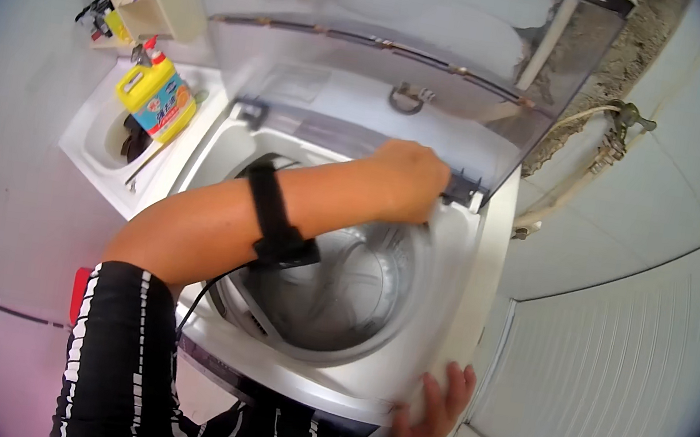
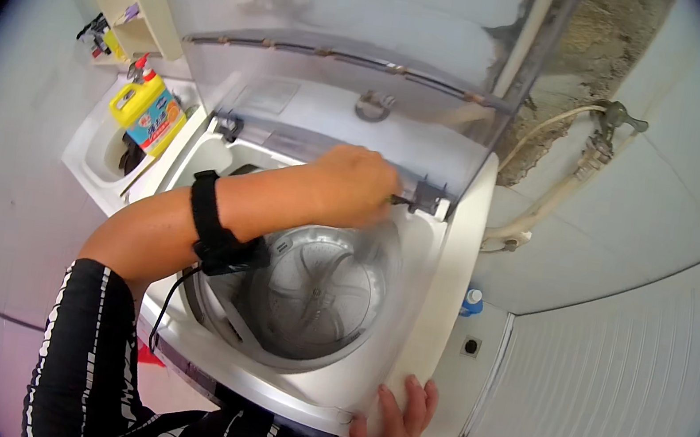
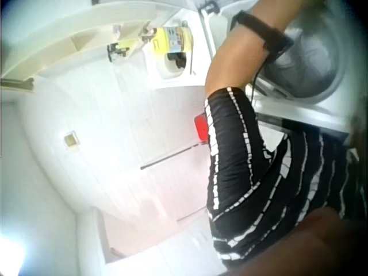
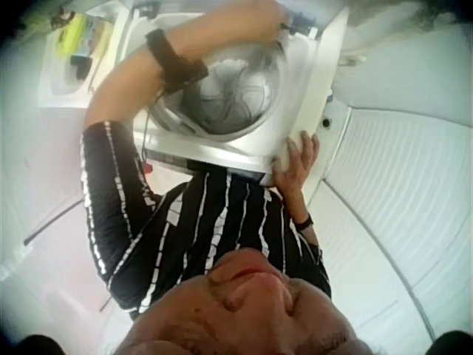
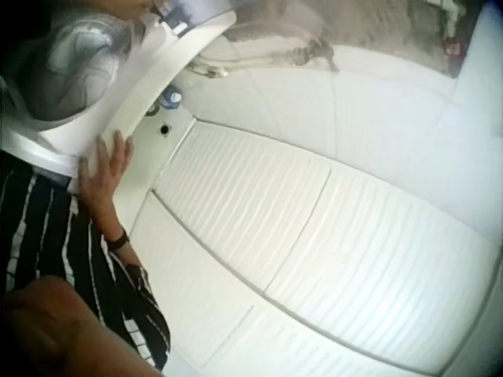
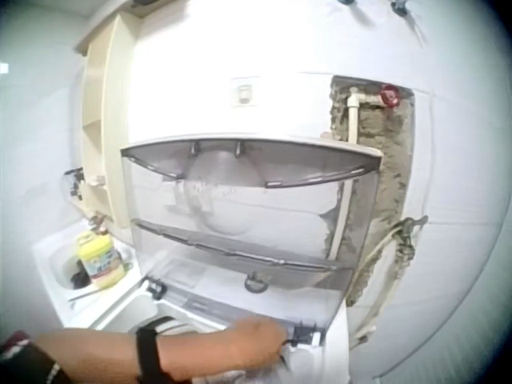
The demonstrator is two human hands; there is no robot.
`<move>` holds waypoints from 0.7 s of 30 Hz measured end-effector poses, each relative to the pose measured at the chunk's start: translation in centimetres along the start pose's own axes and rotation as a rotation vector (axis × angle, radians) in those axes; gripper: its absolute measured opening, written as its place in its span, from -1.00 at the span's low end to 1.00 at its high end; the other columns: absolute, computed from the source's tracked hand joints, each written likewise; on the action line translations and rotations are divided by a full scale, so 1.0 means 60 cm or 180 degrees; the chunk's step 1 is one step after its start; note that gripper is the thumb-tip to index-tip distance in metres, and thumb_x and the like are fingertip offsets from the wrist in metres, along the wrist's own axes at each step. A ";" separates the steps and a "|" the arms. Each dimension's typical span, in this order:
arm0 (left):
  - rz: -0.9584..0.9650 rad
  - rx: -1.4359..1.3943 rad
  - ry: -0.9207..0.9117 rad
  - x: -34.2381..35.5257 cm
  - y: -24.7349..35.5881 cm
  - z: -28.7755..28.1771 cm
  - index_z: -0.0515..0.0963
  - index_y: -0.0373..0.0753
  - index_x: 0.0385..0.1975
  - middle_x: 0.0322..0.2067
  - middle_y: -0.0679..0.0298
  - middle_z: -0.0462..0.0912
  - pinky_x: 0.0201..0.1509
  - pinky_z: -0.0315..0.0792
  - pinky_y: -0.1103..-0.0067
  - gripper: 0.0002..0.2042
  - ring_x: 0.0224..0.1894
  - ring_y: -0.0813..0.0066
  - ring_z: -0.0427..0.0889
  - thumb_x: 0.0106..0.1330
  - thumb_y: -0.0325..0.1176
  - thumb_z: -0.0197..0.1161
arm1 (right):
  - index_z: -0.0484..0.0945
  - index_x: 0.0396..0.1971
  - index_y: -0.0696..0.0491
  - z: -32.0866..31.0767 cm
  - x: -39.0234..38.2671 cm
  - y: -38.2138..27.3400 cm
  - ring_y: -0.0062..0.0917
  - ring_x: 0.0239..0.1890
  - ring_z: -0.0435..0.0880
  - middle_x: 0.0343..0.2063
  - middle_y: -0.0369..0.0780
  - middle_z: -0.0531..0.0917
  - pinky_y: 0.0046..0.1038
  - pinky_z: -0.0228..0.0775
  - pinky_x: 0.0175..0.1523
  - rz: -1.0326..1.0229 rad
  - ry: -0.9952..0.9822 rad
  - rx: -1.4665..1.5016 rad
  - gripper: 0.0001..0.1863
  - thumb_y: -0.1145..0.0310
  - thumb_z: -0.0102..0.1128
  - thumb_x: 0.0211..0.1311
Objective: The recorder uses a screwdriver to work on the top panel and hinge mechanism of a washing machine.
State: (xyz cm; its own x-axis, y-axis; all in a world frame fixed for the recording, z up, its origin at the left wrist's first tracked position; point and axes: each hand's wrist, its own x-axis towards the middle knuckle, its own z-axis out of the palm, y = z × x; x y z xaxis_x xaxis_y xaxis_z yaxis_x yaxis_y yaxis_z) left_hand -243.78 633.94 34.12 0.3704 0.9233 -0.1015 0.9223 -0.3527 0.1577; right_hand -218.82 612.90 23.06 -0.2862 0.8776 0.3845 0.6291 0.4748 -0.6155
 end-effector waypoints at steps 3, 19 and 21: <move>-0.0070 0.0245 -0.0125 -0.001 0.022 -0.007 0.62 -0.21 -0.26 -0.32 0.02 0.63 -0.04 0.44 0.35 -0.73 -0.18 0.10 0.60 0.06 -0.35 0.10 | 0.50 -0.15 0.09 -0.002 0.002 -0.001 0.08 0.22 0.13 0.11 -0.01 0.31 0.05 0.00 0.26 -0.0019 -0.0044 -0.0114 -0.52 0.37 0.24 -0.24; 0.0267 -0.1539 -0.0101 0.025 -0.073 0.065 0.57 -0.27 -0.14 -0.22 0.02 0.61 -0.02 0.41 0.44 -0.67 -0.16 0.13 0.57 0.20 -0.20 0.13 | 0.49 -0.13 0.07 0.000 0.000 0.001 0.10 0.23 0.11 0.13 -0.01 0.28 0.06 -0.04 0.26 0.0086 -0.0016 -0.0009 -0.50 0.38 0.25 -0.23; 0.0485 -0.1675 0.0105 0.017 -0.090 0.087 0.56 -0.28 -0.14 -0.23 0.00 0.61 -0.03 0.41 0.43 -0.68 -0.16 0.12 0.57 0.23 -0.20 0.11 | 0.50 -0.14 0.07 -0.001 0.000 0.001 0.10 0.23 0.12 0.12 -0.02 0.29 0.05 -0.03 0.25 0.0124 -0.0010 -0.0015 -0.50 0.38 0.26 -0.25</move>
State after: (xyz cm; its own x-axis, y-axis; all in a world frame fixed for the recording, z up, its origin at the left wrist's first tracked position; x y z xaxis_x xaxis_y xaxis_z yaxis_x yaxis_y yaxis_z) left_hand -247.84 635.99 28.06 0.4841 0.8750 -0.0096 0.6760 -0.3670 0.6391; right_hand -218.75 612.90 23.06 -0.2638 0.8956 0.3582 0.6432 0.4401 -0.6266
